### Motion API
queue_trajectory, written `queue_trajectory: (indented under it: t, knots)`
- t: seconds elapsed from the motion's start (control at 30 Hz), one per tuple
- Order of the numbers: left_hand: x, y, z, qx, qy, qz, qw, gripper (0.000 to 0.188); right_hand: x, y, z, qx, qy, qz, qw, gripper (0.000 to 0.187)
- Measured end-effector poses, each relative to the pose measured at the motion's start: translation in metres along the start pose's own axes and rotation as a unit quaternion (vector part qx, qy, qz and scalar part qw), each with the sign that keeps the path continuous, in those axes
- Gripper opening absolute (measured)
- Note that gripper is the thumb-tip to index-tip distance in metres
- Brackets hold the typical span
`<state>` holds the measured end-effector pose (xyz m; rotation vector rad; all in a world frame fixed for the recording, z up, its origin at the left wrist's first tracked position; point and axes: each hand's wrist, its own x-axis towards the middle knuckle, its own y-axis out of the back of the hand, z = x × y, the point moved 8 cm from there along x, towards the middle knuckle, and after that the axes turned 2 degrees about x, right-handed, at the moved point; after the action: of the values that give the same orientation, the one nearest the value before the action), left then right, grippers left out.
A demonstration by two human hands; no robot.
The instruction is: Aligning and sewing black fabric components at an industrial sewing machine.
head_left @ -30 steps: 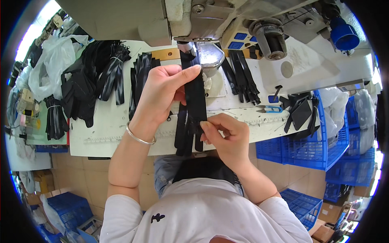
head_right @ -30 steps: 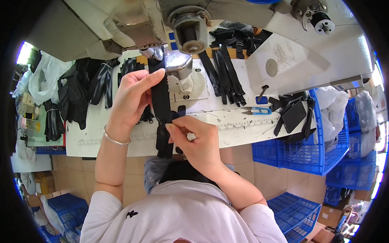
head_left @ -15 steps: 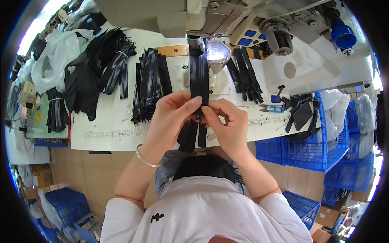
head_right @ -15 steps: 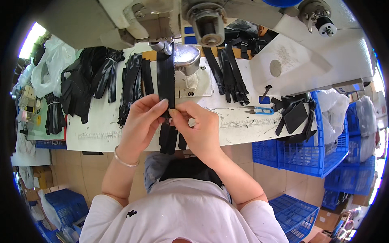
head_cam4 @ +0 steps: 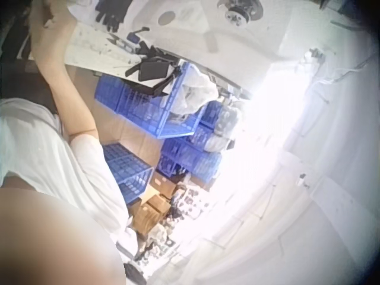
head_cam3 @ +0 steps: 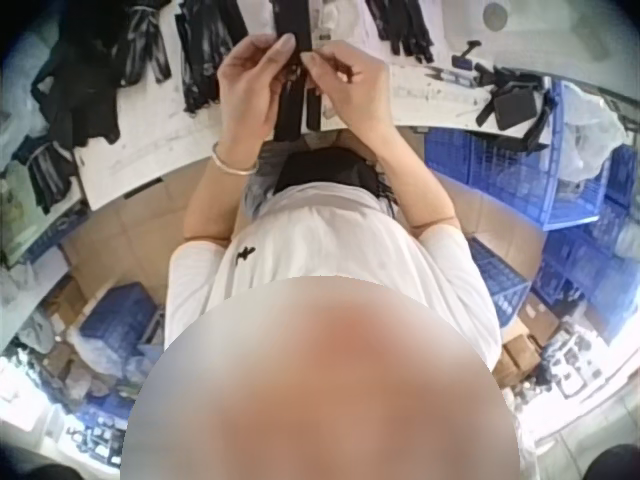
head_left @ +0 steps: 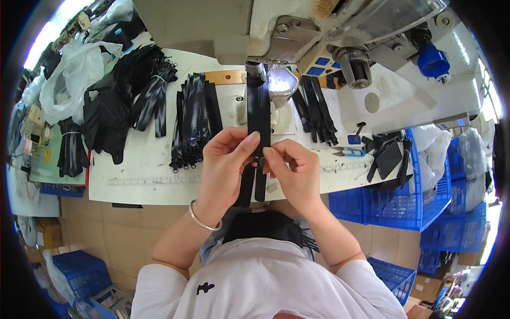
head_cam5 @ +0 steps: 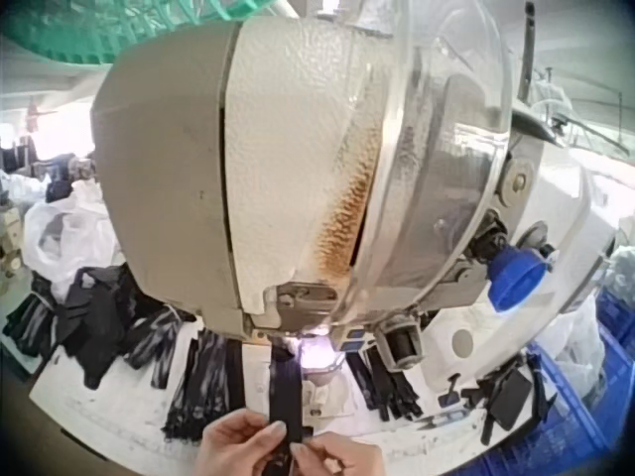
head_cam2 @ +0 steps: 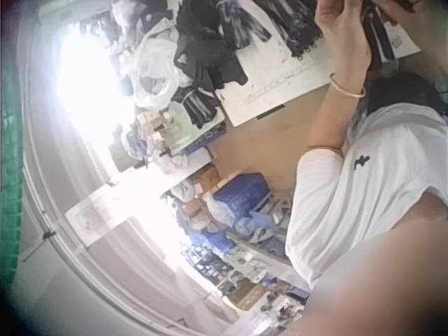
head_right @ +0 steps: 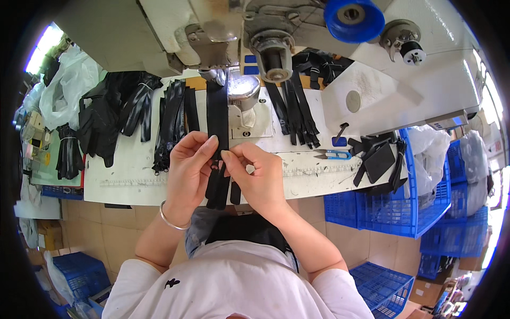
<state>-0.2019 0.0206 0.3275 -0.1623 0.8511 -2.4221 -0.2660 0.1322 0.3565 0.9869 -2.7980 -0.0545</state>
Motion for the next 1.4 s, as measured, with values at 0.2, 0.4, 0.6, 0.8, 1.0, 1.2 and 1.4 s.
queue_trajectory:
  t: [0.2,0.4,0.6,0.8,1.0,1.2,1.4]
  knots:
    - [0.018,-0.007,0.013,0.025,-0.034,0.022,0.999,0.008,0.02,0.003,-0.01,-0.004,0.015,0.014,1.0,0.015]
    - [0.044,-0.009,0.03,0.095,-0.085,0.031,0.991,0.011,0.051,0.001,-0.012,0.024,0.044,0.008,0.999,0.019]
    - [0.064,-0.026,0.047,0.131,-0.133,0.063,0.98,0.001,0.067,0.009,-0.026,0.0,0.021,0.028,0.999,0.021]
    - [0.081,-0.027,0.05,0.05,-0.107,0.067,0.991,0.013,0.035,0.034,0.008,-0.005,-0.049,0.032,0.998,0.019]
    - [0.087,-0.03,0.053,0.06,-0.102,0.002,0.993,0.019,0.011,0.111,0.064,-0.028,-0.065,0.113,0.991,0.016]
    - [0.095,-0.013,0.058,0.101,-0.126,0.036,0.986,0.012,0.023,0.141,0.071,-0.499,0.095,0.159,0.847,0.033]
    - [0.056,0.041,0.086,0.279,-0.147,0.112,0.942,0.015,0.036,0.154,0.084,-0.451,0.018,0.183,0.873,0.029]
